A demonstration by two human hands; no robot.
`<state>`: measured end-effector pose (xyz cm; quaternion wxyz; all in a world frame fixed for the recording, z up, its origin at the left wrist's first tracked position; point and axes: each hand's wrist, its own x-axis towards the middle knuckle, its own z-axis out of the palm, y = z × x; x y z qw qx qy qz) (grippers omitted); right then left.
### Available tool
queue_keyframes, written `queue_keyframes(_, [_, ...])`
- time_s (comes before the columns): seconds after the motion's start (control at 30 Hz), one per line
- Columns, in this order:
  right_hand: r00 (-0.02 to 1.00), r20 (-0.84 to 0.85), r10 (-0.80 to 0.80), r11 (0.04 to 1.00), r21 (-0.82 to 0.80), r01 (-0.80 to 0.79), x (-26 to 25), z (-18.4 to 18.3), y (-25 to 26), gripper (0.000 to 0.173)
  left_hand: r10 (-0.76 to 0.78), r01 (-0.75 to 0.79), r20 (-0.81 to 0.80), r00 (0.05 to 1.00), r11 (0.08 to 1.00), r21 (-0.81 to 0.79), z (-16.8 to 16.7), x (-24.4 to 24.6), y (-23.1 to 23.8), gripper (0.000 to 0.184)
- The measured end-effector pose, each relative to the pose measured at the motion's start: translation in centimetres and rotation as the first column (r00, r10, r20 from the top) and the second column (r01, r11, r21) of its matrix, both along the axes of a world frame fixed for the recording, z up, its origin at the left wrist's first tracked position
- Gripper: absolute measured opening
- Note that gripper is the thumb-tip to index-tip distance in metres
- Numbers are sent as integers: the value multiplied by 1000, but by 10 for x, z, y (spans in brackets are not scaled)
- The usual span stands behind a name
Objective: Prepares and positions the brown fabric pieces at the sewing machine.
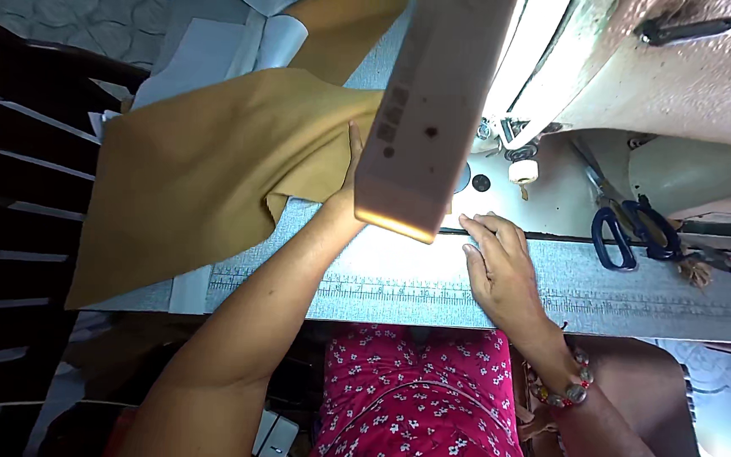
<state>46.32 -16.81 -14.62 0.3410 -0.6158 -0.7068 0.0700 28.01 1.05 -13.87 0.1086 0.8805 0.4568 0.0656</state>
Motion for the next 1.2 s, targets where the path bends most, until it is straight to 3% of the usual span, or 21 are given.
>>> queue_keyframes(0.23, [998, 66, -11, 1000, 24, 10, -1, -2, -1, 36, -34, 39, 50, 998, 995, -96, 23, 11, 22, 55])
queue_keyframes(0.67, [993, 113, -36, 999, 45, 31, -5, -3, 0, 35, -7, 12, 47, 999, 995, -97, 25, 16, 44, 61])
queue_keyframes(0.8, [994, 105, -28, 999, 45, 24, -5, -5, -1, 34, -37, 31, 99, 994, 998, 53, 18, 15, 40, 58])
queue_keyframes(0.93, [996, 88, -9, 999, 42, 5, -1, -4, 0, 33, -126, 66, 169, 978, 943, 327, 20, 6, 13, 43])
queue_keyframes(1.1, [998, 60, 22, 997, 77, -27, -1, -4, -2, 31, 11, -85, 249, 969, 954, 286, 30, -65, -55, 48])
queue_keyframes(1.2, [992, 89, 93, 987, 124, -104, -6, 0, 0, 30, 212, -292, 269, 939, 907, 304, 35, -125, -93, 46])
